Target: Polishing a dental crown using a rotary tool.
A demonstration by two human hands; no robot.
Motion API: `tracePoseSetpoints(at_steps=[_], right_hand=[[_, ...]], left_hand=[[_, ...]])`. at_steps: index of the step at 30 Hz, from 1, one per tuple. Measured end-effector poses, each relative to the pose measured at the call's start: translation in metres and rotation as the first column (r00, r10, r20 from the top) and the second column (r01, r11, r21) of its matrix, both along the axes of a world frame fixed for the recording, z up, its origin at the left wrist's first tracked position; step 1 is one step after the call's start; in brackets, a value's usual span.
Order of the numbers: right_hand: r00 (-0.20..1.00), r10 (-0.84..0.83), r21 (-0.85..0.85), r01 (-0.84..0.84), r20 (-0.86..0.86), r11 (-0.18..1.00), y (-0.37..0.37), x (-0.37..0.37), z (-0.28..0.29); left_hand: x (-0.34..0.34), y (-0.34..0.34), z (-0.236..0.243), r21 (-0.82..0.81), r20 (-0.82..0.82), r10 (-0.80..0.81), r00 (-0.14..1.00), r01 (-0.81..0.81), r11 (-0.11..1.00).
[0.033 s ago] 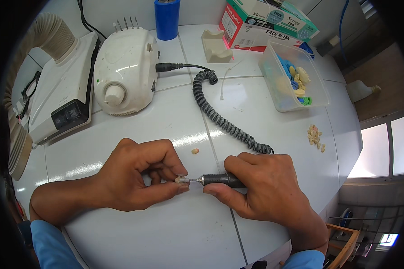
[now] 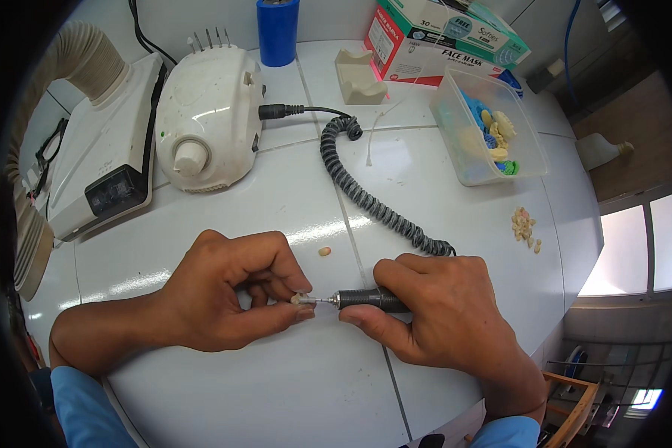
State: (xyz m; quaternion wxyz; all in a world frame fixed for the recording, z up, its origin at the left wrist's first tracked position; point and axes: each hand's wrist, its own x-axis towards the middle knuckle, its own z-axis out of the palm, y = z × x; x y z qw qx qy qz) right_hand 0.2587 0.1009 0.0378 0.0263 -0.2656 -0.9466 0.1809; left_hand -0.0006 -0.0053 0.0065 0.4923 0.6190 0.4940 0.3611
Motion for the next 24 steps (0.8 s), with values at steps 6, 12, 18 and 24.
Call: tracePoseSetpoints(at_steps=[6,12,18,24], right_hand=[[1.000,-0.003,0.030,0.003,0.013,1.000,-0.0011,-0.0014,-0.0005],[1.000,0.007,0.033,-0.007,0.000,0.999,-0.0008,-0.0005,-0.0021],[1.000,-0.011,0.017,0.011,-0.003,1.000,-0.0008,-0.0001,-0.0011],[1.000,-0.002,0.002,0.002,-0.017,1.000,0.0011,0.0001,-0.0016]], left_hand=[[-0.0001,0.0010,-0.0011,0.004,0.006,0.001,1.000,-0.001,1.000],[0.0004,-0.0001,-0.0029,0.069,0.010,0.002,1.000,-0.003,0.998],[0.0002,0.0007,-0.0035,0.087,0.000,0.002,1.000,-0.002,0.996],[-0.0011,0.0001,-0.0040,0.095,-0.023,-0.005,1.000,0.007,0.995]])
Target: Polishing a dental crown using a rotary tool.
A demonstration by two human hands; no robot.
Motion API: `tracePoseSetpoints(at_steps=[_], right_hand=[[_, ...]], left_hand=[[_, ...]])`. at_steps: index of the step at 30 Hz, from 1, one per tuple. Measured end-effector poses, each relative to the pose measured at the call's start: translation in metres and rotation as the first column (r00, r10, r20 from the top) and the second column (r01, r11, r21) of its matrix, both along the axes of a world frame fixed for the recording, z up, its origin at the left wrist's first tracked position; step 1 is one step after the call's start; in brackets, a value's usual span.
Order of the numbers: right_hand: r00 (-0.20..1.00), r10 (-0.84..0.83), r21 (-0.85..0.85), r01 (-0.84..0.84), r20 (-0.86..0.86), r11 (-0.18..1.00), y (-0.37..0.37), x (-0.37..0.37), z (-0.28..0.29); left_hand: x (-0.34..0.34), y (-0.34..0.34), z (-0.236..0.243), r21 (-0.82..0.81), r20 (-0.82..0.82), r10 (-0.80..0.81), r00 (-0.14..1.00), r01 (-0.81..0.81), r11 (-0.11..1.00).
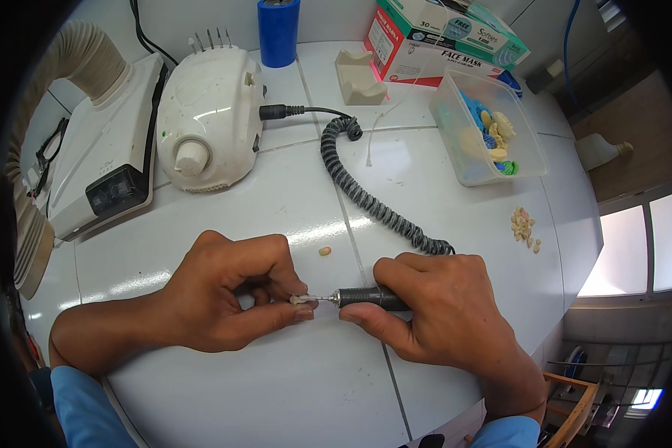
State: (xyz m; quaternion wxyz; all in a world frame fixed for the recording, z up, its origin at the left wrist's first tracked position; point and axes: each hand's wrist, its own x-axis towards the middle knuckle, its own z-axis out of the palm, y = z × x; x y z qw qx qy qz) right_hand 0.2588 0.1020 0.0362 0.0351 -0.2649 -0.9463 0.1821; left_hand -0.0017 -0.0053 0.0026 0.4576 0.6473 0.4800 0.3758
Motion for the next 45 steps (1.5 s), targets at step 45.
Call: tracePoseSetpoints(at_steps=[45], right_hand=[[0.999,0.044,0.038,-0.044,0.004,0.998,-0.0004,-0.0014,0.0012]], left_hand=[[0.0023,0.0001,0.0029,-0.042,0.016,-0.003,1.000,0.004,0.999]])
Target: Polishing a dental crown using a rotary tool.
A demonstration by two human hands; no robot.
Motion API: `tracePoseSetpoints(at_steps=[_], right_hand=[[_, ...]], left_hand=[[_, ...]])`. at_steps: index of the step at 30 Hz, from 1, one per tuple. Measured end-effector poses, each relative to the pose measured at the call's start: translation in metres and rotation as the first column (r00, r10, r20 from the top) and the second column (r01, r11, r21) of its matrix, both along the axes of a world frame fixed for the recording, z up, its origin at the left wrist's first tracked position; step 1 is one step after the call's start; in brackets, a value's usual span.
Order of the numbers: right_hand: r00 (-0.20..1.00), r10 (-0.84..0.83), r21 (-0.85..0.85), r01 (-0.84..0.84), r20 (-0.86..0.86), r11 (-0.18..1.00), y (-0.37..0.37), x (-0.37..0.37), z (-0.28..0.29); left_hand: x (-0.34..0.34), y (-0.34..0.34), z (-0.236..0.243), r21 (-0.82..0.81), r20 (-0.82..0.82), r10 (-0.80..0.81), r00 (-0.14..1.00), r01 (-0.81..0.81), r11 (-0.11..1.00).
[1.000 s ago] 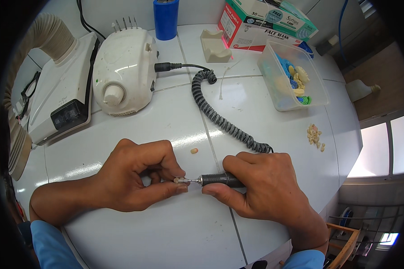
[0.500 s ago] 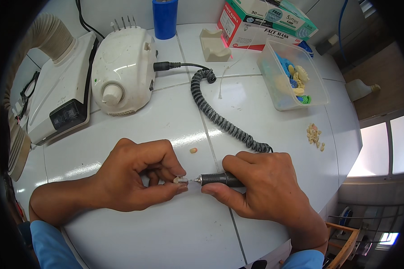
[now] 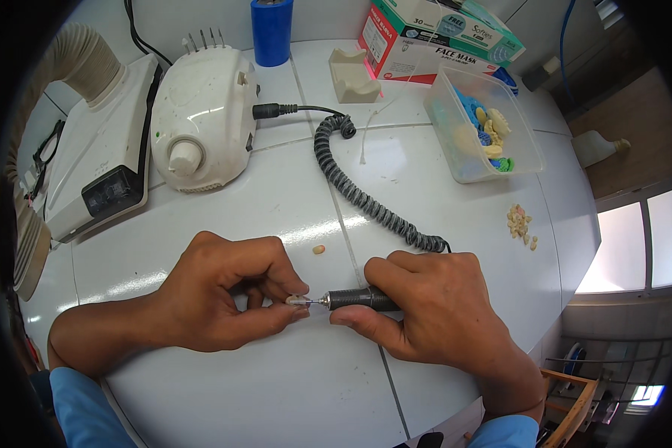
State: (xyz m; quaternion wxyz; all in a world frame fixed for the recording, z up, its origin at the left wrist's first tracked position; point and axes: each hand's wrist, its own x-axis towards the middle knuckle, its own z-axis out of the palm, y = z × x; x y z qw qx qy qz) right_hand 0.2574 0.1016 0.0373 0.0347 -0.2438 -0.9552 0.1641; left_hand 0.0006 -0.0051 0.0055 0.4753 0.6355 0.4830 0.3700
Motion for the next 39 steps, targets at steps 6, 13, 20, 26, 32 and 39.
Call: tracePoseSetpoints(at_steps=[6,13,20,26,32,39], right_hand=[[0.999,-0.041,-0.022,0.041,-0.003,0.999,0.0019,0.0037,-0.0014],[0.999,-0.033,0.007,0.033,-0.016,0.999,-0.0028,0.0018,-0.0015],[0.998,-0.054,0.035,0.054,-0.023,0.998,-0.0050,-0.0003,-0.0034],[0.999,-0.046,0.029,0.046,-0.006,0.999,-0.0042,-0.0006,-0.0016],[0.999,-0.049,0.025,0.049,-0.011,0.998,-0.0041,0.0001,-0.0024],[0.999,-0.050,0.029,0.050,-0.006,0.998,-0.0040,0.0002,-0.0026]], left_hand=[[0.0018,-0.0025,-0.0018,0.097,-0.028,0.054,0.998,-0.051,0.994],[0.0029,-0.0036,0.0014,0.062,-0.042,0.067,0.997,-0.064,0.996],[0.0035,-0.0038,0.0010,0.038,-0.026,0.077,0.997,-0.076,0.996],[0.0040,-0.0039,0.0013,0.051,-0.046,0.075,0.996,-0.073,0.996],[0.0035,-0.0041,0.0016,0.024,-0.052,0.068,0.996,-0.066,0.997],[0.0042,-0.0031,0.0012,-0.008,-0.052,0.076,0.996,-0.077,0.997]])
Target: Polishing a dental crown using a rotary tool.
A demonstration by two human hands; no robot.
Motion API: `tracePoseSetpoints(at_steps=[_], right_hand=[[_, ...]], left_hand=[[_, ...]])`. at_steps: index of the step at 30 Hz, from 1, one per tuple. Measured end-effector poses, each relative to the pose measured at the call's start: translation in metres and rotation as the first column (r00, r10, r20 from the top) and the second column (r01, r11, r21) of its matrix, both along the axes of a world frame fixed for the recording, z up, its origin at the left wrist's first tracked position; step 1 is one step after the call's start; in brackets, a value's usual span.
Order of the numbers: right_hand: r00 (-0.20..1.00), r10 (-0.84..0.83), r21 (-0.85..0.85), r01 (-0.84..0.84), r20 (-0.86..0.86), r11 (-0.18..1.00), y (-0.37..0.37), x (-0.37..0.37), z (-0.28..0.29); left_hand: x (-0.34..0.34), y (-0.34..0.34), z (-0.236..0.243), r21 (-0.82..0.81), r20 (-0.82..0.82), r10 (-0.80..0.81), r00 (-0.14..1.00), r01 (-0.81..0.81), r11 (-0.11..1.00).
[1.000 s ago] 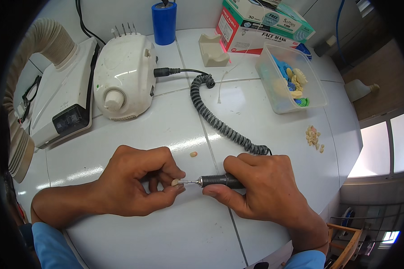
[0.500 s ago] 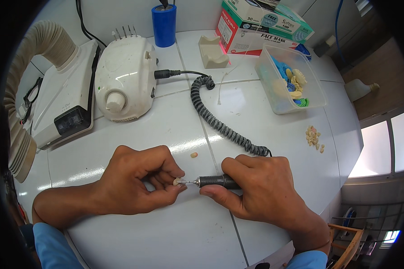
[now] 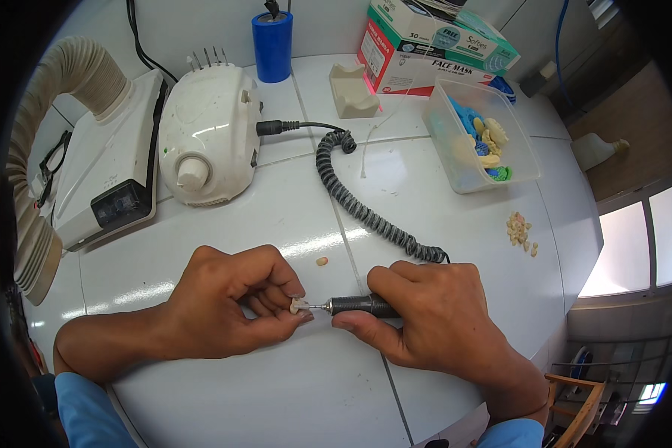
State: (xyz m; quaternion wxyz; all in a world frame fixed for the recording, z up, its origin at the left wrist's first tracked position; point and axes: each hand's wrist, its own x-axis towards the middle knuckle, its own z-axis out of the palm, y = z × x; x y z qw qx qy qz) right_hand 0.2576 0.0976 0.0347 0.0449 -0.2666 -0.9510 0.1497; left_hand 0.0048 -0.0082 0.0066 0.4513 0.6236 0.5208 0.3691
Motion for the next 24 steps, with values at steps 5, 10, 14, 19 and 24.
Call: tracePoseSetpoints(at_steps=[5,10,14,19,24], right_hand=[[1.000,0.008,0.001,-0.008,-0.011,1.000,-0.0006,-0.0002,-0.0001],[1.000,0.024,-0.004,-0.024,-0.004,1.000,0.0008,-0.0007,0.0012],[1.000,0.020,0.007,-0.020,-0.010,1.000,0.0000,-0.0005,0.0001],[0.999,0.034,0.007,-0.034,0.002,0.999,0.0005,-0.0007,0.0012],[0.999,0.037,-0.003,-0.037,0.003,0.999,0.0012,-0.0008,0.0015]], left_hand=[[-0.0001,-0.0010,-0.0007,0.022,-0.017,-0.005,1.000,0.006,1.000],[0.0001,-0.0008,-0.0013,0.019,-0.020,-0.009,1.000,0.009,1.000],[-0.0002,-0.0008,-0.0018,0.015,-0.018,-0.016,1.000,0.016,1.000],[-0.0005,-0.0008,-0.0016,0.012,-0.023,-0.022,1.000,0.022,1.000],[-0.0003,-0.0009,-0.0013,0.019,-0.025,-0.023,0.999,0.023,1.000]])
